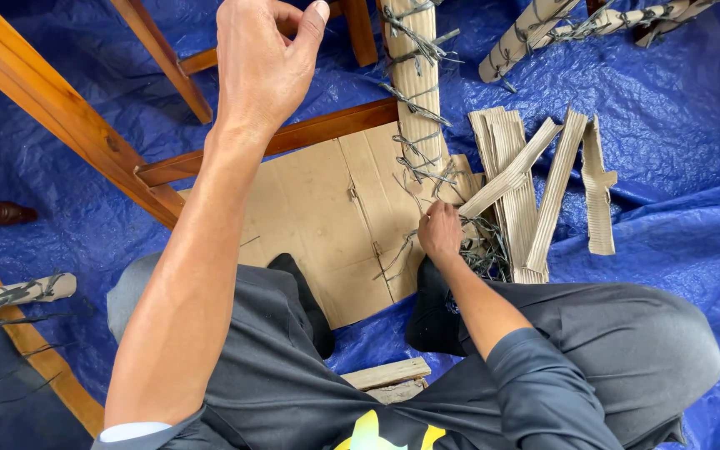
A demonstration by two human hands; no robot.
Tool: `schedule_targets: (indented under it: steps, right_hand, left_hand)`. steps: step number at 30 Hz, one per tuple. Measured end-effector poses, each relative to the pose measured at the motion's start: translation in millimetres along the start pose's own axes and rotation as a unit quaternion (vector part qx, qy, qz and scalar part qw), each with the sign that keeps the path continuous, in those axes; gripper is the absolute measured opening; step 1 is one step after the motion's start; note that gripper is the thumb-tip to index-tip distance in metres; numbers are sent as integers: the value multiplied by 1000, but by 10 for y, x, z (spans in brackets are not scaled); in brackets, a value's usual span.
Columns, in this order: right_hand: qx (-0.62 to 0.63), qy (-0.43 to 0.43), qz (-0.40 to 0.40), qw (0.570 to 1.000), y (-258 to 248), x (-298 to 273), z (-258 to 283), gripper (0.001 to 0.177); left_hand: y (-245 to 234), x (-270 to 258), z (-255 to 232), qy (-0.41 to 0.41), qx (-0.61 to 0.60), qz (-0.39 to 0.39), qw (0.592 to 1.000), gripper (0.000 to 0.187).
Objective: Wrapping wooden chair components with wire and cardboard strips.
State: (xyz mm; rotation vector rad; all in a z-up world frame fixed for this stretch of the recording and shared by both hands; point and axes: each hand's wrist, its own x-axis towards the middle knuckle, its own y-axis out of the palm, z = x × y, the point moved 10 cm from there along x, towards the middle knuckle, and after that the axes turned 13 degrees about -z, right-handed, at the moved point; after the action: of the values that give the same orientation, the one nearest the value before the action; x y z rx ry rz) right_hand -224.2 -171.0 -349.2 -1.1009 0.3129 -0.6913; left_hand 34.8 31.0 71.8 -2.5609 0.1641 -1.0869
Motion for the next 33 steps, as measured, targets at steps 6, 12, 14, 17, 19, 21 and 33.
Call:
schedule_targets:
  steps: [6, 12, 14, 17, 19, 21, 33]
  right_hand:
    - [-182, 26, -19, 983, 94, -216, -385, 61]
    - [-172, 76, 142, 972, 284, -228, -423, 35]
    - [-44, 173, 44, 983, 146, 53, -610, 35]
    - [223, 322, -92, 915, 76, 637, -1151, 37]
    - [354, 371, -125, 849, -258, 1077, -1073, 37]
    - [412, 346, -92, 838, -984, 1697, -368, 36]
    - [121, -224, 19, 967, -2821, 2804, 2685, 21]
  left_hand:
    - [37, 8, 29, 0, 16, 10, 1000, 31]
    - [45, 30, 11, 40, 9, -3, 999, 17]
    - [14, 53, -36, 25, -22, -8, 999, 18]
    - [-2, 68, -9, -9, -46, -11, 999, 20]
    - [-8, 57, 32, -30, -36, -10, 999, 21]
    - [26, 77, 9, -30, -45, -16, 998, 22]
    - [505, 396, 265, 6, -37, -58, 998, 32]
